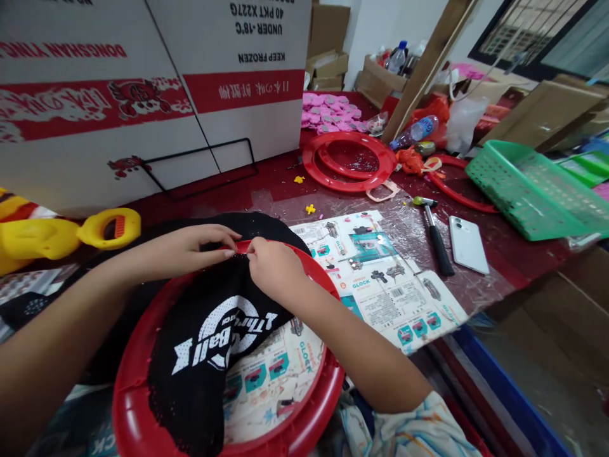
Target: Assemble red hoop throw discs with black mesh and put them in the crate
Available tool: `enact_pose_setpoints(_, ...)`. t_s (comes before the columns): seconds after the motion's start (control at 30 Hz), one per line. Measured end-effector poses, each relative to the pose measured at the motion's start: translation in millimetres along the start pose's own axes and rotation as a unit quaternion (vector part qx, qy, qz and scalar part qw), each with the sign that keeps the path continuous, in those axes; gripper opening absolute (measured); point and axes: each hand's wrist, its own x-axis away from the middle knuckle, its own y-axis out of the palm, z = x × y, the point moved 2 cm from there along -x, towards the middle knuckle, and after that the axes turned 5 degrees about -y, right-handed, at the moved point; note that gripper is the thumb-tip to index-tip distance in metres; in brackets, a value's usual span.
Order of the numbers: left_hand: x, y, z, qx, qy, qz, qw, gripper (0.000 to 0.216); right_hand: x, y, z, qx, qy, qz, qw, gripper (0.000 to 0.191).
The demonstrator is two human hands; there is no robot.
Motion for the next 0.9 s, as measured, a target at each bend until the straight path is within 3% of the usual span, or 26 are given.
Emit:
enact_pose_setpoints(0.2,-32,0,-8,0.044,0.003,-0.095,0.994,0.028,2,-1,8,-0.044,-0.081,-0.003,0.996,0.028)
enact_pose_setpoints(0.37,-34,7,-21,0.094,-0.004,-0.107,0.99,0.028,6,-1,13,-0.035,-0.126,-0.012,0.991,0.032)
enact_pose_setpoints(0.53,-35,14,-22,0.165,-0.065,-0.075,0.981,0.028,6,-6,15,0.009,-0.126,-0.034,0.991,0.034)
enact_pose_setpoints(0.63,-35,16,-16,0.183,-0.059,-0.052,0.98,0.031,6,-8,14,0.027,-0.134,-0.035,0.99,0.036)
enact_pose_setpoints(0.8,-32,16,-7,0.034,0.022,0.049,0.998,0.035,10,-7,11,0.047,-0.106,-0.04,0.992,0.039)
enact_pose_setpoints(0.9,-31,17,-4,-0.018,0.037,0.073,0.997,0.035,13,-8,9,0.069,-0.1,-0.04,0.992,0.04)
